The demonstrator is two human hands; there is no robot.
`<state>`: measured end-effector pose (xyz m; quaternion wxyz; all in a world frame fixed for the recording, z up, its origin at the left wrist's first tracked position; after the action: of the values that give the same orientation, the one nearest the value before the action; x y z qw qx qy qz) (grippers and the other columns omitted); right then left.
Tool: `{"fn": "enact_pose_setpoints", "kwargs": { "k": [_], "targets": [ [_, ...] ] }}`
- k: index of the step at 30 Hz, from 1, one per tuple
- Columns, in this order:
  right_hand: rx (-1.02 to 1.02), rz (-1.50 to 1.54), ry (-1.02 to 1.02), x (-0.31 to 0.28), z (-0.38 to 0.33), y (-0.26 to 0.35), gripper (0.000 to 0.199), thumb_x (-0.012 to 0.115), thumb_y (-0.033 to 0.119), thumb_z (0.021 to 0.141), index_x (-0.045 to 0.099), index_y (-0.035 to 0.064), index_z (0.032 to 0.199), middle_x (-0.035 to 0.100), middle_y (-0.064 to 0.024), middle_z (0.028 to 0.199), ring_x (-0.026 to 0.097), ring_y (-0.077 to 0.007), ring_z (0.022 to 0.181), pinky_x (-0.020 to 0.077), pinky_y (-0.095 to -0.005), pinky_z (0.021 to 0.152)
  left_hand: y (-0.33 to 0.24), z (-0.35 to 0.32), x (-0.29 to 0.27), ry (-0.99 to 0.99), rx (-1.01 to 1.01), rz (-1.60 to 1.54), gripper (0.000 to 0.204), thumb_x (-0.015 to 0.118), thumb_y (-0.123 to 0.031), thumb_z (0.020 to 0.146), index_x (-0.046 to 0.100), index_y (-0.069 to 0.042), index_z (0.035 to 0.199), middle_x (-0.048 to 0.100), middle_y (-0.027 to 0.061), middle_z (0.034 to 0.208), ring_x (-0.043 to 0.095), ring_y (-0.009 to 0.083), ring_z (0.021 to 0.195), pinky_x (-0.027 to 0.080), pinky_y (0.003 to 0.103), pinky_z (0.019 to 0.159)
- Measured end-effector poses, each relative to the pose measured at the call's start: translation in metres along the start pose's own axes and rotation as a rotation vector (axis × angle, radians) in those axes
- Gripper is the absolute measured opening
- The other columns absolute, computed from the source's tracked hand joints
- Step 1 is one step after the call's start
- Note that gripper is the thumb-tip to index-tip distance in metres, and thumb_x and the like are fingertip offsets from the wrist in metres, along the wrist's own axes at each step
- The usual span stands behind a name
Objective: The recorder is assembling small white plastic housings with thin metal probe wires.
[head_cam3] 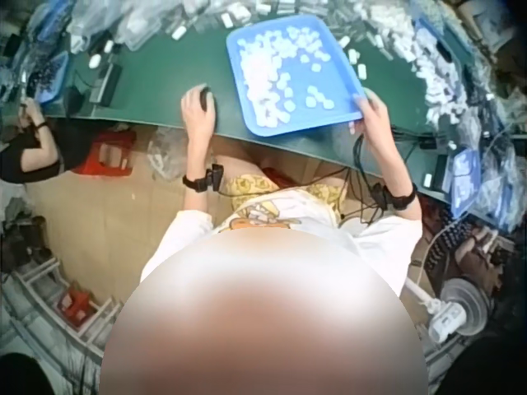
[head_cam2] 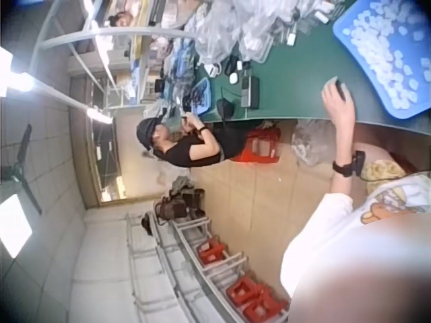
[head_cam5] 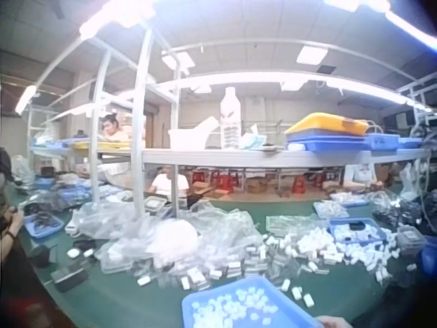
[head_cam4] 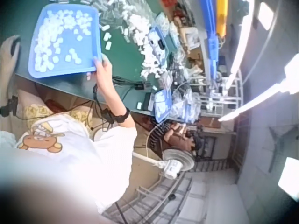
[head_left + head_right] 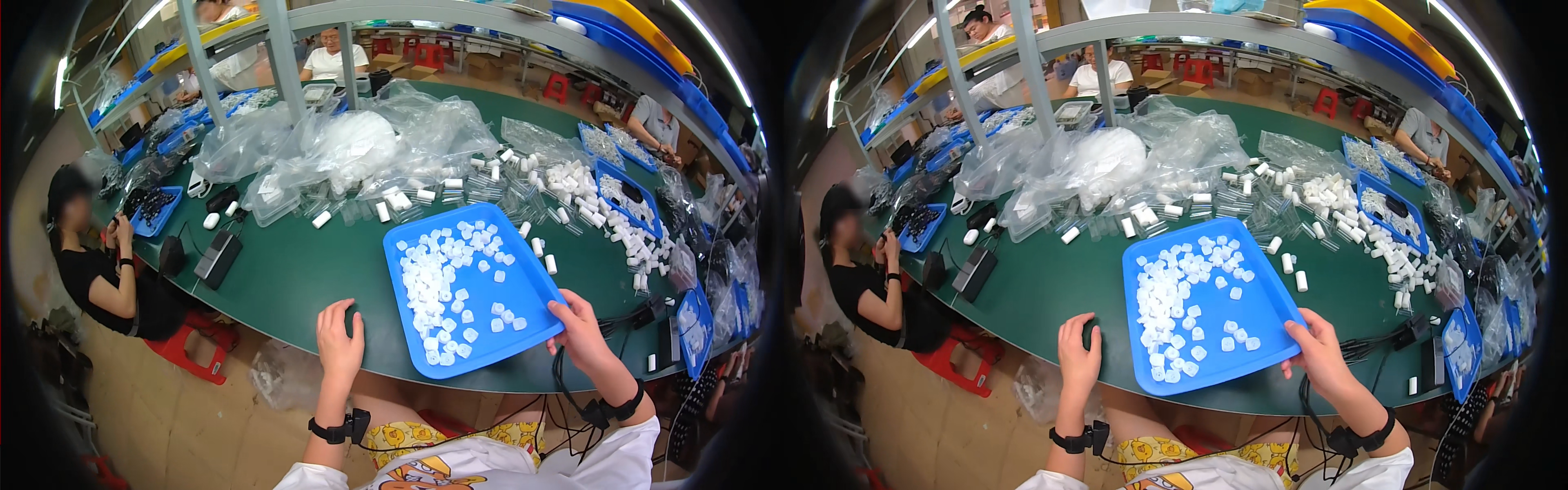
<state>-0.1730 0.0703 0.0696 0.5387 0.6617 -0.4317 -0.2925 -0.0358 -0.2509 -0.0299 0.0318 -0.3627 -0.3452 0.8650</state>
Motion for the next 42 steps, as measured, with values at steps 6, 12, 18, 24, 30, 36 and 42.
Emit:
{"fn": "enact_pose_setpoints", "kwargs": {
  "k": [6, 12, 18, 24, 30, 36, 42],
  "targets": [
    [-0.016, 0.088, -0.094, -0.017, -0.014, 0.029, 0.023, 0.051, 0.015, 0.091, 0.050, -0.0041, 0.104, 0.057, -0.0061, 0.071, 0.055, -0.0120, 0.048, 0.0460, -0.0243, 0.039, -0.008, 0.000, 0.005, 0.034, -0.041, 0.107, 0.020, 0.059, -0.011, 0.079, 0.061, -0.005, 0.097, 0.057, 0.0077, 0.109, 0.050, 0.0270, 0.103, 0.040, 0.038, 0.089],
    [-0.156, 0.126, -0.236, -0.047, -0.002, 0.060, 0.021, 0.052, 0.017, 0.091, 0.053, -0.0027, 0.097, 0.058, -0.0051, 0.073, 0.055, -0.0103, 0.049, 0.0473, -0.0239, 0.040, -0.011, -0.001, 0.006, 0.014, -0.021, 0.149, 0.018, 0.059, -0.009, 0.077, 0.059, -0.003, 0.095, 0.057, 0.0093, 0.107, 0.051, 0.0288, 0.101, 0.041, 0.038, 0.088],
    [-0.371, 0.040, -0.226, -0.118, 0.125, 0.122, 0.022, 0.051, 0.016, 0.092, 0.051, -0.0042, 0.099, 0.056, -0.0099, 0.086, 0.059, -0.0151, 0.071, 0.0515, -0.0256, 0.061, -0.019, 0.003, 0.017, -0.028, -0.025, 0.209, 0.017, 0.059, -0.007, 0.076, 0.059, -0.003, 0.092, 0.058, 0.0102, 0.104, 0.051, 0.0288, 0.099, 0.041, 0.037, 0.086],
    [-0.334, 0.273, -0.340, -0.140, 0.360, 0.131, 0.022, 0.047, 0.009, 0.092, 0.044, -0.0083, 0.106, 0.053, -0.0186, 0.100, 0.059, -0.0278, 0.084, 0.0558, -0.0359, 0.074, -0.012, 0.007, 0.016, -0.063, -0.147, 0.118, 0.016, 0.060, 0.000, 0.073, 0.059, -0.002, 0.088, 0.061, 0.0105, 0.099, 0.053, 0.0284, 0.095, 0.042, 0.036, 0.084],
    [-0.259, 0.491, -0.471, -0.164, 0.539, 0.097, 0.022, 0.046, 0.000, 0.089, 0.044, -0.0063, 0.110, 0.051, -0.0195, 0.106, 0.057, -0.0332, 0.085, 0.0573, -0.0411, 0.068, -0.018, 0.015, 0.015, -0.039, -0.117, 0.157, 0.029, 0.068, -0.010, 0.073, 0.060, -0.003, 0.100, 0.059, 0.0151, 0.104, 0.055, 0.0318, 0.096, 0.044, 0.039, 0.085],
    [-0.228, 0.510, -0.420, -0.114, 0.595, 0.076, 0.049, 0.053, 0.001, 0.086, 0.031, 0.0021, 0.130, 0.044, -0.0185, 0.123, 0.052, -0.0294, 0.104, 0.0515, -0.0373, 0.080, -0.031, 0.017, 0.006, -0.086, -0.218, 0.190, 0.012, 0.062, -0.002, 0.077, 0.063, -0.002, 0.088, 0.063, 0.0128, 0.098, 0.058, 0.0286, 0.092, 0.045, 0.036, 0.084],
    [-0.465, -0.348, -0.655, -0.169, 0.584, 0.112, 0.058, 0.056, 0.009, 0.084, 0.030, 0.0055, 0.135, 0.049, -0.0159, 0.121, 0.054, -0.0252, 0.106, 0.0509, -0.0359, 0.079, -0.017, 0.021, 0.023, -0.059, -0.172, 0.116, 0.014, 0.060, 0.000, 0.073, 0.061, -0.002, 0.087, 0.062, 0.0106, 0.096, 0.055, 0.0284, 0.091, 0.044, 0.036, 0.081]
  ]
}}
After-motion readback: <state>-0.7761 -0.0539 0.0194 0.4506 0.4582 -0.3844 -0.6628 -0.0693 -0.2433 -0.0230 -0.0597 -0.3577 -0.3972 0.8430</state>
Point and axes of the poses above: each hand's wrist, its own z-axis towards the middle knuckle, its own x-axis out of the palm, y = z × x, the point moved 3 cm from there along z, towards the middle knuckle
